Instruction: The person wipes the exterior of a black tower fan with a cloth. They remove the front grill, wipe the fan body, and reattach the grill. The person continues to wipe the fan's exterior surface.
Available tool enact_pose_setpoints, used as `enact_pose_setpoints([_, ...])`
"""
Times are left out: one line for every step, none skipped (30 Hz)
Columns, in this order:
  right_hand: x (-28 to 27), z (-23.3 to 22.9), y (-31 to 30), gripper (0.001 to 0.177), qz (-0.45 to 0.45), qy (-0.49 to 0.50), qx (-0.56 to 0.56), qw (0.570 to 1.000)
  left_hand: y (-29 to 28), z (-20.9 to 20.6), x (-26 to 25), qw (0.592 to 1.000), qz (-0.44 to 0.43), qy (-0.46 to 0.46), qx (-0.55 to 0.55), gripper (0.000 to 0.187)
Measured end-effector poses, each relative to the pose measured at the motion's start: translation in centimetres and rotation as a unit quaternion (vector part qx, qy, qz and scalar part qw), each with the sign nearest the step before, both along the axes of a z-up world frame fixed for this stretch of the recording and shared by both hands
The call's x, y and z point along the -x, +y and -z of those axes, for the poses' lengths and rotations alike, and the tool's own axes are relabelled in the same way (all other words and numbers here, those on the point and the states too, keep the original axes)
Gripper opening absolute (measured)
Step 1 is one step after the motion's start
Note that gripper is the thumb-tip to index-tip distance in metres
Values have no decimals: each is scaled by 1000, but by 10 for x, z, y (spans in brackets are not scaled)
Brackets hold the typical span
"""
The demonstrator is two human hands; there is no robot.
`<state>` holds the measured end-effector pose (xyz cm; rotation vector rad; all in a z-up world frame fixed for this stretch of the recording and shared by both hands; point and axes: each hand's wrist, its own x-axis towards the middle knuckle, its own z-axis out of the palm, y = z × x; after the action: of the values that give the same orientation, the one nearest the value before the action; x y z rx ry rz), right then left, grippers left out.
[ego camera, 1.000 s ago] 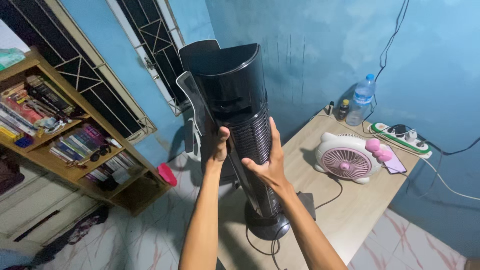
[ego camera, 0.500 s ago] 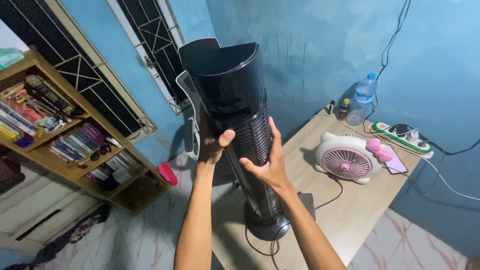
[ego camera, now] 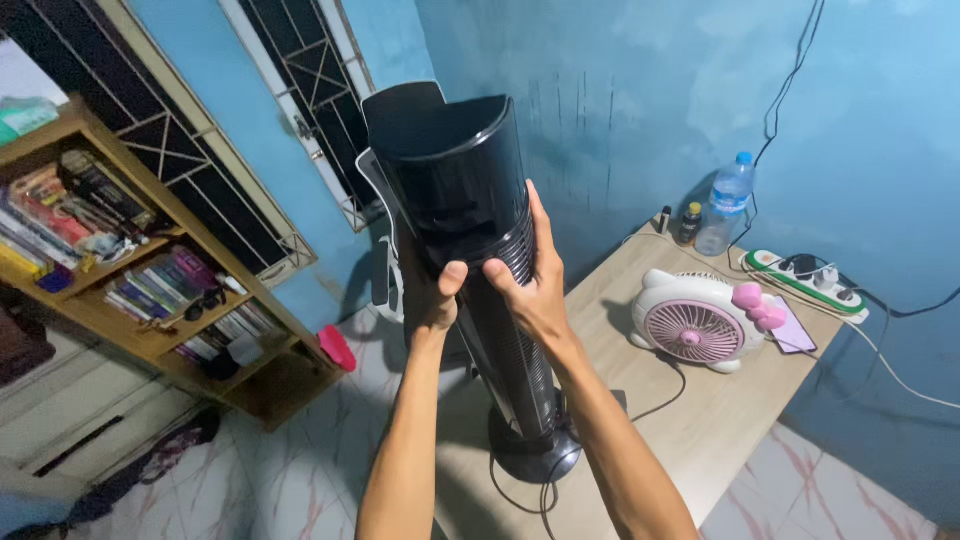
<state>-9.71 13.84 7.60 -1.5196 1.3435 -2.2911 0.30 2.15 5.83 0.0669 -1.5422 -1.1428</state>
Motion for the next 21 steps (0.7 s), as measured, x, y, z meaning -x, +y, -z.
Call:
enact_pose_setpoints([0, 1, 0, 109, 6, 0, -7, 1000, 2, 3, -2, 1000, -11, -5, 0, 108])
enact_pose_setpoints([0, -1, -3, 110, 12, 3, -8, 1000, 0, 2, -1, 1000, -21, -7, 5, 108])
enact_pose_setpoints([-1, -2, -4, 110, 19, 11, 0, 1000, -1, 1, -1, 999, -31, -9, 10, 108])
enact_pose_setpoints([-2, -1, -5, 110, 26, 20, 6, 999, -1, 0, 0, 1000, -24, 1, 9, 110])
enact_pose_setpoints([-2, -1, -6, 110, 33, 30, 12, 999, -1, -1, 1, 1000, -16, 12, 7, 111])
enact_pose_setpoints([0, 0, -6, 111, 36, 36, 1, 999, 1, 1, -1, 1000, -9, 18, 2, 113])
enact_pose_setpoints([4, 1, -6, 112, 38, 42, -11, 998, 1, 3, 0, 1000, -26, 5, 7, 112])
enact_pose_setpoints([6, 3, -6, 113, 39, 48, -22, 998, -1, 3, 1, 999, -45, -8, 12, 112])
enact_pose_setpoints([8, 8, -4, 114, 20, 51, -26, 998, -3, 3, 1, 998, -63, -21, 17, 111])
enact_pose_setpoints([12, 11, -4, 115, 4, 56, -27, 998, -6, 3, 3, 997, -69, -22, 31, 109])
enact_pose_setpoints([17, 16, -5, 116, -13, 62, -29, 998, -9, 4, 4, 996, -76, -23, 45, 108])
enact_pose_setpoints([20, 26, -3, 116, -16, 62, -36, 997, -11, 10, 2, 994, -84, -28, 57, 106])
enact_pose_setpoints([21, 39, -1, 116, -19, 62, -44, 997, -14, 16, 3, 991, -109, -45, 63, 102])
enact_pose_setpoints([22, 54, 0, 116, -21, 62, -51, 997, -19, 23, 6, 987, -134, -61, 70, 99])
enact_pose_setpoints([21, 71, 1, 117, -19, 57, -66, 996, -24, 32, 7, 981, -158, -78, 78, 95])
enact_pose_setpoints([19, 90, 3, 118, -17, 51, -81, 995, -26, 42, 6, 977, -176, -102, 69, 95])
enact_pose_setpoints([18, 110, 6, 119, -15, 45, -95, 994, -27, 54, 4, 971, -194, -126, 60, 96])
enact_pose_setpoints([16, 131, 11, 116, -23, 39, -116, 992, -24, 67, 0, 964, -211, -151, 51, 96])
enact_pose_setpoints([15, 152, 17, 113, -31, 34, -136, 990, -21, 78, -4, 957, -228, -175, 43, 97])
enact_pose_setpoints([17, 172, 21, 110, -39, 28, -156, 987, -17, 87, -8, 948, -245, -200, 34, 97])
enact_pose_setpoints([22, 192, 24, 106, -34, 41, -184, 981, -14, 94, -10, 938, -262, -225, 26, 98])
